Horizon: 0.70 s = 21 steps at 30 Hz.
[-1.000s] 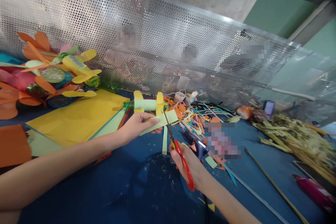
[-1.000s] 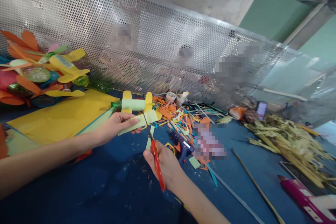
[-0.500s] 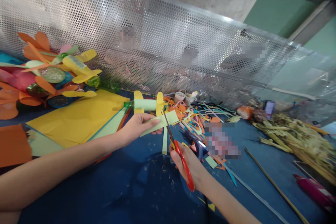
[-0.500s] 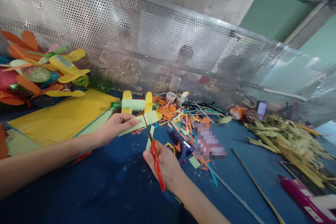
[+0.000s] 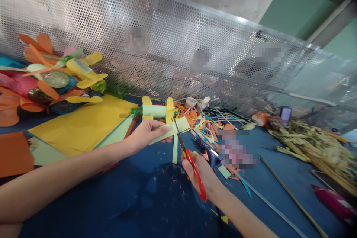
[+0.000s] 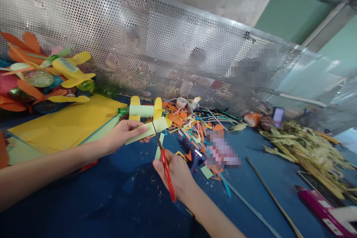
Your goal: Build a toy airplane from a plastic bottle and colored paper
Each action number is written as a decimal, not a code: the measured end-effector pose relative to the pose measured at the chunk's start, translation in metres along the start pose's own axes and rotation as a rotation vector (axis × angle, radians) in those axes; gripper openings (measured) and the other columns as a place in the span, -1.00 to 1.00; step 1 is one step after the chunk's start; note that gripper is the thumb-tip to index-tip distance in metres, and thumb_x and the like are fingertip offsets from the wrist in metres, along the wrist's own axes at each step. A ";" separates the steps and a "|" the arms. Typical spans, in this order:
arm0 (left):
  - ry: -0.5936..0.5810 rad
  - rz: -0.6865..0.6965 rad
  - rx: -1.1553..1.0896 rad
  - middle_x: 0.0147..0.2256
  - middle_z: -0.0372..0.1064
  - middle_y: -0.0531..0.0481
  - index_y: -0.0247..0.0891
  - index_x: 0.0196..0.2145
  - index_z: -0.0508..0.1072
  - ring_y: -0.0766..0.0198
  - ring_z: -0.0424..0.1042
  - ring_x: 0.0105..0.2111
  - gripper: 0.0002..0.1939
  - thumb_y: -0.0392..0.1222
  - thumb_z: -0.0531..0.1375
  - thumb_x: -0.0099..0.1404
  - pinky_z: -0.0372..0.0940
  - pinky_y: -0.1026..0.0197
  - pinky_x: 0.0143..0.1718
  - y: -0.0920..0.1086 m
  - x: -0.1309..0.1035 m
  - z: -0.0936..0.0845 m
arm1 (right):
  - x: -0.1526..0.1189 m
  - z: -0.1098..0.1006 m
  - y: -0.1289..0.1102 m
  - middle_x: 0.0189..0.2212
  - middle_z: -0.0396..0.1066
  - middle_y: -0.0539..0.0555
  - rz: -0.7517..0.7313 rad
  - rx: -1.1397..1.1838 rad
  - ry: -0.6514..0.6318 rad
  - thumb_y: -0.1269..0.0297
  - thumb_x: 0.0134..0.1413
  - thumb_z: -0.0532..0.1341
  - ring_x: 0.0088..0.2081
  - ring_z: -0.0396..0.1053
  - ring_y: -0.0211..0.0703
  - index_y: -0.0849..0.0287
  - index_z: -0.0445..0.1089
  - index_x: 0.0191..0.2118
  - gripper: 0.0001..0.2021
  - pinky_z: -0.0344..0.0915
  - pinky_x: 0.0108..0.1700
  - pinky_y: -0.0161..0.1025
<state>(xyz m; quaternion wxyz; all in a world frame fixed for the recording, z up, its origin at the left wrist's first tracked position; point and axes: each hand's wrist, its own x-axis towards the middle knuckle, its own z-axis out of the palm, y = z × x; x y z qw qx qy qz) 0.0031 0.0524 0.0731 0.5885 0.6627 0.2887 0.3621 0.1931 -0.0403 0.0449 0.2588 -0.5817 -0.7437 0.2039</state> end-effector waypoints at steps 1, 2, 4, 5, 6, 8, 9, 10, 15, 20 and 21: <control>-0.006 0.000 -0.006 -0.47 0.49 0.00 -0.26 -0.42 0.51 0.28 0.43 -0.45 -0.75 -0.02 0.17 0.17 0.28 0.29 -0.34 0.000 0.000 0.000 | 0.001 0.001 0.001 -0.65 0.10 -0.05 0.006 0.002 0.004 -0.11 0.13 -0.13 -0.61 0.11 -0.28 0.13 0.04 -0.53 -0.57 0.03 -0.55 -0.34; -0.013 -0.002 -0.013 -0.46 0.49 0.00 -0.26 -0.41 0.51 0.28 0.43 -0.44 -0.75 -0.02 0.17 0.17 0.29 0.28 -0.34 -0.001 0.001 -0.001 | 0.001 0.001 0.002 -0.67 0.09 -0.05 0.009 -0.006 0.012 -0.11 0.12 -0.13 -0.63 0.09 -0.29 0.13 0.03 -0.55 -0.57 0.00 -0.57 -0.34; -0.029 -0.006 -0.023 -0.45 0.49 0.00 -0.28 -0.40 0.50 0.28 0.44 -0.42 -0.75 -0.03 0.17 0.18 0.29 0.28 -0.33 -0.002 0.001 -0.001 | 0.003 0.003 0.005 -0.69 0.06 -0.06 0.002 -0.054 0.040 -0.11 0.12 -0.14 -0.64 0.07 -0.29 0.13 -0.01 -0.58 -0.56 -0.04 -0.58 -0.34; -0.034 -0.011 -0.025 -0.45 0.49 0.00 -0.28 -0.40 0.50 0.28 0.44 -0.42 -0.75 -0.03 0.17 0.18 0.30 0.28 -0.32 -0.003 0.002 -0.002 | 0.004 0.005 0.005 -0.69 0.05 -0.06 -0.009 -0.083 0.057 -0.10 0.13 -0.15 -0.64 0.06 -0.29 0.12 -0.03 -0.59 -0.56 -0.05 -0.58 -0.34; -0.036 -0.017 -0.028 -0.44 0.49 0.00 -0.28 -0.39 0.50 0.28 0.44 -0.41 -0.75 -0.03 0.16 0.18 0.30 0.27 -0.31 -0.004 0.002 -0.002 | 0.004 0.006 0.006 -0.70 0.04 -0.05 -0.016 -0.108 0.072 -0.10 0.13 -0.17 -0.64 0.06 -0.29 0.12 -0.04 -0.61 -0.55 -0.06 -0.58 -0.34; -0.041 -0.030 -0.036 -0.42 0.49 -0.01 -0.28 -0.37 0.49 0.27 0.44 -0.39 -0.75 -0.04 0.15 0.20 0.30 0.26 -0.29 -0.009 0.004 -0.003 | 0.006 0.009 0.005 -0.72 0.02 -0.06 -0.002 -0.127 0.086 -0.08 0.15 -0.18 -0.65 0.06 -0.30 0.12 -0.06 -0.63 -0.54 -0.06 -0.59 -0.34; -0.050 -0.038 -0.042 -0.40 0.50 -0.02 -0.27 -0.35 0.49 0.26 0.45 -0.37 -0.75 -0.04 0.14 0.20 0.30 0.25 -0.28 -0.012 0.006 -0.004 | 0.006 0.010 0.004 -0.73 0.01 -0.07 0.019 -0.125 0.089 -0.07 0.16 -0.18 -0.67 0.06 -0.30 0.11 -0.07 -0.63 -0.54 -0.06 -0.59 -0.34; -0.062 -0.048 -0.046 -0.39 0.50 -0.03 -0.27 -0.35 0.49 0.25 0.45 -0.36 -0.75 -0.05 0.13 0.21 0.30 0.24 -0.27 -0.015 0.007 -0.005 | 0.007 0.011 0.003 -0.75 0.00 -0.08 0.045 -0.123 0.091 -0.06 0.17 -0.17 -0.68 0.07 -0.30 0.11 -0.07 -0.64 -0.54 -0.05 -0.60 -0.34; 0.006 -0.131 -0.029 -0.35 0.49 -0.04 -0.24 -0.32 0.46 0.19 0.45 -0.32 -0.78 -0.13 0.06 0.21 0.30 0.18 -0.24 -0.029 0.017 -0.015 | 0.009 0.009 0.002 -0.80 0.10 -0.03 0.160 -0.205 0.088 -0.03 0.20 -0.22 -0.68 0.20 -0.23 0.10 -0.02 -0.67 -0.51 0.04 -0.59 -0.32; 0.119 -0.096 0.224 -0.30 0.45 0.01 -0.18 -0.23 0.35 0.18 0.41 -0.31 -0.78 -0.20 0.03 0.14 0.29 0.18 -0.33 -0.028 0.022 -0.026 | 0.009 -0.001 0.008 -0.65 0.36 0.14 0.298 -0.470 0.019 0.01 0.15 -0.07 -0.52 0.39 -0.05 0.15 0.22 -0.62 -0.56 0.14 -0.48 -0.24; 0.121 -0.095 0.262 -0.33 0.44 0.03 -0.18 -0.25 0.33 0.19 0.40 -0.33 -0.80 -0.20 0.02 0.14 0.27 0.19 -0.35 -0.028 0.022 -0.027 | 0.009 -0.001 0.008 -0.60 0.40 0.17 0.310 -0.512 0.005 0.03 0.13 -0.02 -0.49 0.41 -0.01 0.16 0.27 -0.58 -0.60 0.15 -0.47 -0.23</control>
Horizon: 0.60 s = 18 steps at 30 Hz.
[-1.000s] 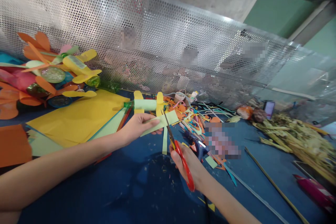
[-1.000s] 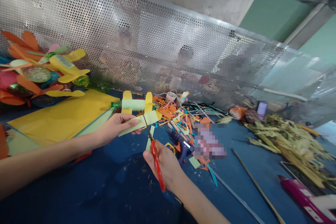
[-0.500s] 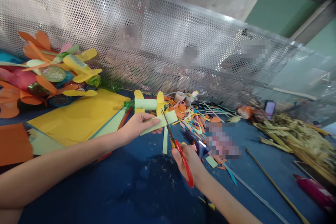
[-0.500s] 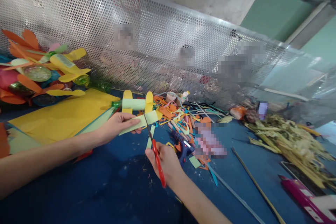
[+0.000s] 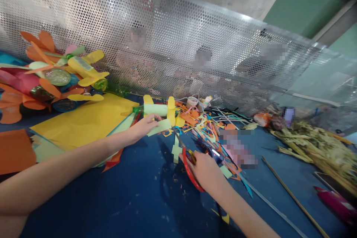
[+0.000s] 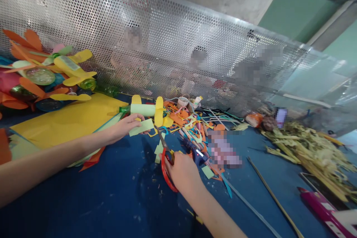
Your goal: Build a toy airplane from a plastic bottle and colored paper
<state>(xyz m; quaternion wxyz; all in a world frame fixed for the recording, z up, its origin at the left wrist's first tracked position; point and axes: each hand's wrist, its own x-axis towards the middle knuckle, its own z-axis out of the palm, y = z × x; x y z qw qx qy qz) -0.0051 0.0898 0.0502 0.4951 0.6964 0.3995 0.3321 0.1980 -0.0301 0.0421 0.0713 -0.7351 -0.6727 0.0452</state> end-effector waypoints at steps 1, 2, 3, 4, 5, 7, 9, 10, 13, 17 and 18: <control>0.006 0.000 0.030 -0.37 0.42 0.04 -0.18 -0.28 0.31 0.19 0.39 -0.34 -0.83 -0.20 0.01 0.14 0.26 0.19 -0.37 0.000 0.000 -0.001 | -0.001 0.000 0.000 -0.55 0.43 0.20 0.000 -0.034 -0.011 0.06 0.10 0.02 -0.45 0.43 0.01 0.18 0.31 -0.54 -0.64 0.16 -0.46 -0.23; 0.015 0.002 0.055 -0.39 0.40 0.04 -0.19 -0.31 0.30 0.19 0.37 -0.34 -0.86 -0.19 0.02 0.14 0.25 0.20 -0.37 0.001 0.001 -0.002 | -0.003 0.001 -0.001 -0.52 0.45 0.22 -0.008 -0.059 -0.023 0.09 0.09 0.04 -0.43 0.44 0.03 0.19 0.33 -0.51 -0.67 0.17 -0.45 -0.22; 0.020 0.009 0.075 -0.39 0.39 0.04 -0.20 -0.34 0.30 0.20 0.36 -0.33 -0.87 -0.19 0.03 0.14 0.24 0.20 -0.35 0.001 0.001 -0.002 | -0.005 0.003 -0.003 -0.50 0.46 0.22 -0.019 -0.074 -0.032 0.11 0.08 0.05 -0.42 0.44 0.04 0.20 0.35 -0.49 -0.70 0.18 -0.45 -0.22; 0.020 0.021 0.091 -0.38 0.38 0.03 -0.21 -0.35 0.30 0.20 0.35 -0.31 -0.88 -0.17 0.04 0.13 0.23 0.20 -0.33 0.001 0.002 -0.002 | -0.007 0.004 -0.006 -0.50 0.46 0.21 -0.031 -0.080 -0.036 0.13 0.07 0.06 -0.42 0.45 0.03 0.20 0.36 -0.47 -0.72 0.19 -0.45 -0.22; 0.012 0.038 0.103 -0.37 0.38 0.02 -0.21 -0.36 0.30 0.20 0.35 -0.30 -0.88 -0.16 0.05 0.13 0.23 0.19 -0.30 0.000 0.002 -0.002 | -0.010 0.006 -0.009 -0.49 0.47 0.19 -0.047 -0.081 -0.033 0.13 0.06 0.07 -0.42 0.45 0.03 0.20 0.36 -0.45 -0.73 0.20 -0.44 -0.23; -0.011 0.083 0.106 -0.34 0.38 0.00 -0.23 -0.38 0.32 0.20 0.34 -0.26 -0.87 -0.14 0.08 0.13 0.22 0.18 -0.22 -0.001 0.003 -0.002 | -0.017 0.007 -0.015 -0.49 0.47 0.17 -0.077 -0.085 -0.017 0.12 0.05 0.08 -0.42 0.45 0.01 0.20 0.38 -0.41 -0.74 0.22 -0.44 -0.23; -0.023 0.111 0.096 -0.31 0.39 -0.02 -0.24 -0.41 0.35 0.21 0.35 -0.24 -0.87 -0.14 0.11 0.12 0.21 0.17 -0.16 -0.001 0.003 -0.002 | -0.025 0.007 -0.020 -0.49 0.47 0.16 -0.103 -0.106 0.007 0.11 0.07 0.07 -0.45 0.45 0.00 0.20 0.40 -0.37 -0.72 0.22 -0.47 -0.23; -0.024 0.113 0.093 -0.30 0.39 -0.02 -0.25 -0.41 0.36 0.21 0.35 -0.24 -0.87 -0.14 0.13 0.11 0.20 0.17 -0.15 -0.001 0.003 -0.002 | -0.028 0.006 -0.021 -0.50 0.47 0.15 -0.117 -0.116 0.023 0.11 0.09 0.05 -0.47 0.45 -0.01 0.19 0.41 -0.37 -0.71 0.21 -0.49 -0.23; -0.060 0.091 0.074 -0.30 0.41 -0.02 -0.25 -0.38 0.40 0.22 0.36 -0.26 -0.86 -0.14 0.16 0.11 0.22 0.18 -0.18 0.000 0.001 0.000 | -0.030 0.003 -0.021 -0.56 0.44 0.10 -0.173 -0.060 0.111 0.12 0.14 0.01 -0.51 0.43 -0.07 0.15 0.41 -0.44 -0.68 0.22 -0.49 -0.24; -0.212 0.095 0.042 -0.36 0.42 0.01 -0.27 -0.37 0.42 0.25 0.38 -0.32 -0.85 -0.16 0.21 0.08 0.24 0.24 -0.26 0.002 -0.005 0.010 | -0.014 0.000 -0.009 -0.29 0.44 0.09 -0.185 0.367 0.229 0.18 0.05 0.14 -0.38 0.41 -0.17 0.14 0.30 -0.11 -0.72 0.32 -0.40 -0.29; -0.243 0.107 0.050 -0.39 0.41 0.02 -0.28 -0.38 0.42 0.26 0.38 -0.34 -0.85 -0.17 0.22 0.07 0.24 0.25 -0.28 0.002 -0.007 0.013 | -0.008 0.000 -0.006 -0.23 0.42 0.11 -0.178 0.508 0.202 0.18 0.03 0.16 -0.35 0.41 -0.19 0.14 0.24 -0.04 -0.65 0.34 -0.39 -0.30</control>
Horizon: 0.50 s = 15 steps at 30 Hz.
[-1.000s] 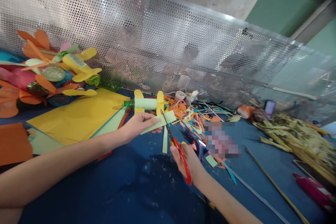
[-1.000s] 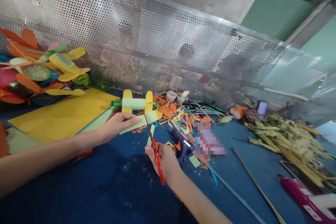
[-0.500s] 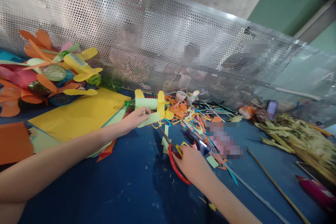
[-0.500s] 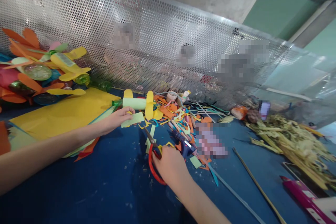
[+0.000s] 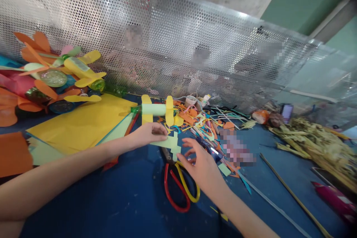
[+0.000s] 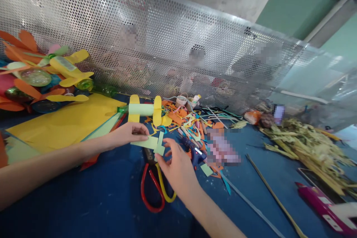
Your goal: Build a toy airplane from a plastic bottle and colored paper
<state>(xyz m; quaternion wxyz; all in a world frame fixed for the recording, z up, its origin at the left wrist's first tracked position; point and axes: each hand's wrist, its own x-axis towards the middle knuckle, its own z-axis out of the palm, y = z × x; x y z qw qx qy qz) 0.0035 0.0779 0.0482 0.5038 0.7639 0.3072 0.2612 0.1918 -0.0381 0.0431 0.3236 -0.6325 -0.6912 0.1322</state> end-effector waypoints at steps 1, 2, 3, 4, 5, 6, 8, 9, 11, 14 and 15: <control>-0.022 0.013 0.012 -0.41 0.41 0.03 -0.28 -0.39 0.42 0.28 0.38 -0.37 -0.86 -0.19 0.22 0.07 0.25 0.26 -0.30 0.000 -0.001 0.004 | 0.005 -0.001 0.005 -0.21 0.41 0.11 0.026 0.133 -0.041 0.18 0.02 0.17 -0.34 0.41 -0.20 0.14 0.22 -0.04 -0.63 0.35 -0.37 -0.31; -0.037 0.026 0.023 -0.43 0.40 0.04 -0.29 -0.40 0.42 0.29 0.38 -0.38 -0.87 -0.20 0.22 0.07 0.25 0.27 -0.32 0.000 -0.002 0.007 | 0.009 -0.001 0.009 -0.23 0.42 0.10 0.055 0.247 -0.101 0.18 0.01 0.18 -0.32 0.41 -0.21 0.15 0.24 -0.07 -0.66 0.36 -0.36 -0.32; -0.046 0.038 0.031 -0.45 0.40 0.04 -0.29 -0.41 0.42 0.30 0.38 -0.40 -0.88 -0.20 0.22 0.07 0.25 0.28 -0.33 0.000 -0.003 0.011 | 0.013 -0.001 0.013 -0.28 0.43 0.09 0.084 0.331 -0.159 0.17 0.00 0.18 -0.32 0.41 -0.20 0.17 0.28 -0.13 -0.69 0.36 -0.36 -0.32; -0.055 0.045 0.034 -0.46 0.40 0.05 -0.30 -0.42 0.42 0.31 0.37 -0.41 -0.88 -0.21 0.22 0.07 0.25 0.29 -0.35 -0.001 -0.004 0.014 | 0.016 0.000 0.016 -0.34 0.43 0.08 0.113 0.389 -0.210 0.16 -0.01 0.19 -0.35 0.41 -0.20 0.19 0.31 -0.20 -0.73 0.35 -0.37 -0.32; -0.063 0.050 0.034 -0.46 0.41 0.05 -0.30 -0.42 0.42 0.31 0.38 -0.43 -0.88 -0.20 0.22 0.08 0.25 0.29 -0.36 -0.001 -0.005 0.016 | 0.018 0.001 0.019 -0.40 0.42 0.05 0.138 0.425 -0.247 0.14 -0.02 0.19 -0.39 0.40 -0.21 0.20 0.33 -0.26 -0.75 0.34 -0.40 -0.32; -0.071 0.052 0.039 -0.46 0.42 0.04 -0.30 -0.41 0.42 0.31 0.38 -0.43 -0.88 -0.20 0.21 0.08 0.26 0.29 -0.36 -0.001 -0.006 0.017 | 0.019 0.002 0.021 -0.46 0.41 0.03 0.156 0.443 -0.267 0.13 -0.02 0.20 -0.44 0.39 -0.23 0.21 0.34 -0.30 -0.76 0.33 -0.43 -0.32; -0.078 0.061 0.078 -0.44 0.44 0.02 -0.30 -0.40 0.44 0.30 0.40 -0.42 -0.87 -0.19 0.19 0.10 0.27 0.29 -0.36 -0.001 -0.006 0.016 | 0.021 0.003 0.025 -0.53 0.37 -0.02 0.163 0.453 -0.269 0.12 -0.01 0.19 -0.52 0.35 -0.26 0.21 0.34 -0.33 -0.76 0.30 -0.46 -0.33; -0.065 0.066 0.102 -0.43 0.45 0.01 -0.29 -0.39 0.44 0.29 0.41 -0.41 -0.86 -0.17 0.18 0.11 0.27 0.28 -0.36 -0.001 -0.005 0.013 | 0.021 0.003 0.027 -0.54 0.37 -0.03 0.151 0.448 -0.255 0.13 -0.01 0.18 -0.52 0.35 -0.26 0.21 0.33 -0.33 -0.77 0.30 -0.46 -0.33; 0.019 0.076 0.169 -0.41 0.47 0.01 -0.26 -0.36 0.45 0.26 0.43 -0.40 -0.84 -0.14 0.14 0.15 0.28 0.27 -0.35 0.000 -0.002 0.000 | 0.023 0.001 0.031 -0.52 0.38 -0.01 0.117 0.411 -0.206 0.17 0.01 0.16 -0.48 0.37 -0.24 0.21 0.32 -0.31 -0.80 0.31 -0.42 -0.32; 0.292 0.088 0.343 -0.39 0.47 0.00 -0.21 -0.32 0.44 0.23 0.43 -0.39 -0.79 -0.09 0.07 0.19 0.29 0.23 -0.32 -0.003 0.007 -0.033 | 0.025 -0.002 0.037 -0.46 0.41 0.02 0.043 0.278 -0.083 0.26 0.06 0.11 -0.40 0.39 -0.21 0.18 0.31 -0.29 -0.87 0.33 -0.33 -0.28; 0.414 0.103 0.419 -0.36 0.46 0.00 -0.21 -0.28 0.42 0.22 0.42 -0.38 -0.78 -0.09 0.07 0.19 0.28 0.22 -0.29 -0.006 0.010 -0.046 | 0.026 -0.003 0.039 -0.43 0.41 0.02 0.019 0.218 -0.030 0.29 0.07 0.08 -0.38 0.40 -0.20 0.17 0.30 -0.29 -0.88 0.33 -0.31 -0.27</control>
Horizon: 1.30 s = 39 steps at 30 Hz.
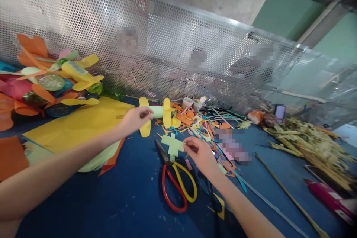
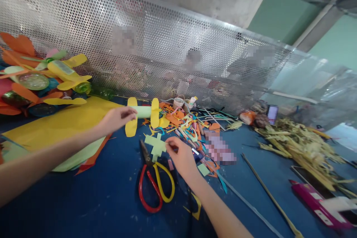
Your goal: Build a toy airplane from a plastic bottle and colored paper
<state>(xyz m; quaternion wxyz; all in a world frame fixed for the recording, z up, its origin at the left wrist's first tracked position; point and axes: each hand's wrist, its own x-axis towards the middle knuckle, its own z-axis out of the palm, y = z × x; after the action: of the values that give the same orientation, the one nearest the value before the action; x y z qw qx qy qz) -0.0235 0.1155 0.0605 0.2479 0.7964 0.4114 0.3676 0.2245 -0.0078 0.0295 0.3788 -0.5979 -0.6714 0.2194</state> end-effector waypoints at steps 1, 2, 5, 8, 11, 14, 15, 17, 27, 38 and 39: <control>0.083 0.020 0.071 -0.33 0.45 -0.02 -0.22 -0.24 0.40 0.21 0.42 -0.34 -0.75 -0.08 0.06 0.19 0.27 0.21 -0.24 -0.009 0.007 -0.008 | 0.001 -0.001 0.002 -0.42 0.42 0.02 -0.029 -0.065 0.050 0.32 0.08 0.06 -0.36 0.40 -0.20 0.16 0.30 -0.29 -0.89 0.32 -0.28 -0.27; 0.128 0.032 0.155 -0.31 0.43 -0.04 -0.22 -0.21 0.38 0.20 0.41 -0.31 -0.73 -0.07 0.06 0.19 0.27 0.20 -0.21 -0.018 0.014 -0.015 | 0.001 -0.002 0.004 -0.40 0.42 0.03 -0.056 -0.140 0.091 0.36 0.09 0.04 -0.34 0.40 -0.19 0.16 0.30 -0.28 -0.89 0.31 -0.26 -0.26; 0.150 0.063 0.425 -0.20 0.38 -0.16 -0.30 -0.15 0.35 0.05 0.33 -0.13 -0.56 0.04 0.15 0.09 0.17 0.08 -0.04 -0.047 0.027 -0.027 | 0.003 0.000 0.011 -0.39 0.41 0.04 -0.125 -0.411 0.103 0.46 0.07 0.03 -0.33 0.38 -0.16 0.16 0.31 -0.28 -0.84 0.28 -0.25 -0.24; 0.044 0.044 0.516 -0.08 0.32 -0.23 -0.32 -0.06 0.28 -0.08 0.25 -0.03 -0.37 0.16 0.18 0.02 0.09 -0.01 0.01 -0.069 0.029 -0.026 | 0.004 0.004 0.016 -0.35 0.41 0.07 -0.195 -0.616 0.002 0.53 0.05 0.04 -0.30 0.36 -0.14 0.17 0.33 -0.29 -0.81 0.26 -0.23 -0.22; -0.043 0.015 0.452 -0.09 0.33 -0.25 -0.33 -0.02 0.24 -0.09 0.30 -0.09 -0.29 0.24 0.16 0.01 0.17 0.01 -0.07 -0.079 0.025 -0.022 | 0.003 0.008 0.018 -0.25 0.40 0.10 -0.285 -0.673 -0.062 0.55 0.06 0.06 -0.20 0.33 -0.13 0.20 0.33 -0.29 -0.83 0.24 -0.12 -0.23; -0.058 0.006 0.403 -0.09 0.32 -0.26 -0.35 0.00 0.21 -0.08 0.33 -0.12 -0.29 0.24 0.13 0.04 0.21 0.02 -0.12 -0.082 0.022 -0.019 | 0.002 0.009 0.013 -0.30 0.40 0.10 -0.326 -0.733 -0.086 0.54 0.09 0.06 -0.23 0.32 -0.14 0.21 0.34 -0.29 -0.84 0.26 -0.16 -0.24; -0.052 0.003 0.400 -0.08 0.31 -0.26 -0.36 0.02 0.19 -0.08 0.32 -0.11 -0.29 0.22 0.13 0.06 0.20 0.02 -0.11 -0.083 0.021 -0.018 | 0.001 0.008 0.011 -0.33 0.40 0.09 -0.332 -0.769 -0.092 0.54 0.10 0.05 -0.25 0.32 -0.13 0.21 0.35 -0.29 -0.83 0.26 -0.19 -0.24; -0.026 -0.010 0.401 -0.07 0.30 -0.27 -0.35 0.03 0.17 -0.08 0.32 -0.10 -0.29 0.20 0.12 0.07 0.20 0.01 -0.10 -0.085 0.020 -0.017 | 0.000 0.004 0.007 -0.33 0.41 0.11 -0.361 -0.854 -0.107 0.56 0.10 0.04 -0.26 0.33 -0.11 0.21 0.37 -0.24 -0.78 0.27 -0.22 -0.22; 0.050 -0.075 0.374 -0.01 0.28 -0.09 -0.07 0.07 0.10 -0.02 0.24 -0.02 -0.41 0.15 0.05 0.11 0.11 0.01 0.01 -0.084 0.011 -0.011 | 0.003 -0.018 0.005 -0.09 0.42 0.14 -0.474 -0.962 -0.189 0.64 0.00 0.10 -0.09 0.35 -0.03 0.17 0.42 -0.12 -0.64 0.32 -0.09 -0.08; 0.052 -0.056 0.332 0.01 0.26 -0.13 -0.17 0.08 0.14 0.02 0.24 -0.01 -0.45 -0.02 0.04 0.12 0.12 0.05 0.03 -0.088 0.011 -0.013 | 0.001 -0.011 0.010 -0.02 0.37 0.10 -0.394 -0.385 -0.193 0.50 0.12 0.00 -0.04 0.36 -0.19 0.15 0.44 -0.14 -0.68 0.28 0.03 -0.17; 0.059 -0.048 0.333 0.02 0.25 -0.14 -0.19 0.07 0.15 0.02 0.22 0.01 -0.46 -0.03 0.04 0.12 0.11 0.05 0.05 -0.090 0.011 -0.013 | 0.000 -0.008 0.009 -0.04 0.39 0.08 -0.352 -0.316 -0.163 0.48 0.12 0.01 -0.05 0.37 -0.20 0.14 0.45 -0.17 -0.70 0.29 0.02 -0.18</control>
<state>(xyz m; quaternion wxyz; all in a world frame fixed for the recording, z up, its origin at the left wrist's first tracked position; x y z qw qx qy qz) -0.0720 0.1747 0.0100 0.1087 0.8053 0.4925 0.3116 0.2364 -0.0071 0.0278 0.2576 -0.5039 -0.8195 0.0899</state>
